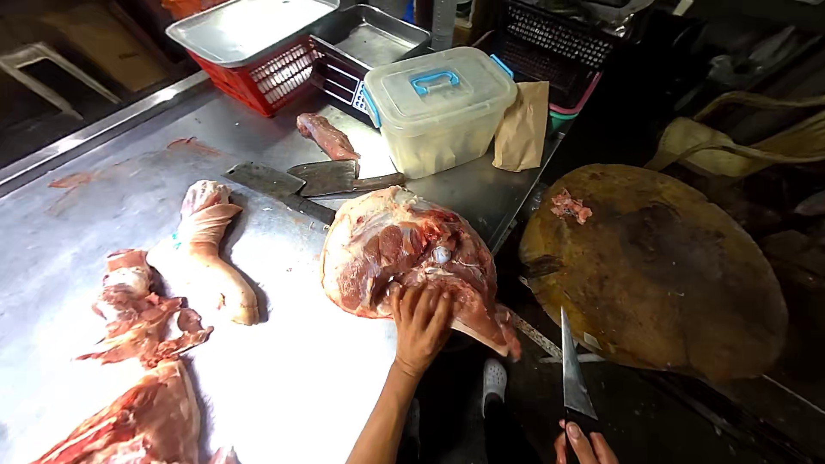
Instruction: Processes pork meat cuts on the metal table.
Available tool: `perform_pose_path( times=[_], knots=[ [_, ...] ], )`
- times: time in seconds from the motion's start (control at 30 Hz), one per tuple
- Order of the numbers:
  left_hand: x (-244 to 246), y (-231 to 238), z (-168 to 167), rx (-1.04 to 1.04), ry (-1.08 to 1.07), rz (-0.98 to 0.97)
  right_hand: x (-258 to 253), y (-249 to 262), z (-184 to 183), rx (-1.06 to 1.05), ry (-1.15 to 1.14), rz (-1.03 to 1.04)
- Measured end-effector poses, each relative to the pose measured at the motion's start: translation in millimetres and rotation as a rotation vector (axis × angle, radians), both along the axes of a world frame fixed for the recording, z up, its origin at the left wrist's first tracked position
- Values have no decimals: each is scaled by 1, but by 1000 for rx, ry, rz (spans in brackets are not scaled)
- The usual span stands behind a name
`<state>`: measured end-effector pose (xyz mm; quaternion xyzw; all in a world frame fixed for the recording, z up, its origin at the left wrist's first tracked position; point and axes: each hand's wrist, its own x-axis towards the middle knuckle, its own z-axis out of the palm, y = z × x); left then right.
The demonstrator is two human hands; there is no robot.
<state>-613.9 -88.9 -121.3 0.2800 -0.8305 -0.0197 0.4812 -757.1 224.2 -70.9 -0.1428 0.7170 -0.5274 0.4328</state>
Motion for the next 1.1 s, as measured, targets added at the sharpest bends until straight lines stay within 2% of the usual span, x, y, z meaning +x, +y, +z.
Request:
perform_pose_path(
  times=[0.2, 0.37, 0.53, 0.63, 0.7, 0.77, 0.83, 0.87, 0.93, 1.0, 1.1],
  knots=[
    [-14, 5, 10, -116, -176, -80, -88, -32, -4, -14, -103, 127],
    [-30, -6, 33, -174, -358, 125, -144, -46, 3, 10, -129, 249],
    [-40, -21, 76, -107, -666, 230, -170, -63, 11, -45, -127, 333],
    [-47, -27, 103, -9, -903, 186, -177, -72, 16, -68, -152, 332],
    [-52, -37, 111, 91, -973, 135, -181, -75, 17, -90, -160, 331],
    [-57, -48, 117, 211, -920, 138, -184, -77, 17, -110, -163, 329],
    [-66, -53, 131, 456, -817, 224, -185, -77, 13, -116, -174, 335],
    [-71, -52, 134, 580, -728, 283, -184, -77, 11, -113, -178, 346],
    [-75, -50, 128, 701, -501, 386, -178, -78, 5, -112, -183, 365],
    [-73, -41, 109, 671, -379, 414, -172, -77, 1, -108, -205, 367],
    [-53, -27, 93, 584, -425, 366, -158, -88, 2, -135, -236, 351]
  ],
)
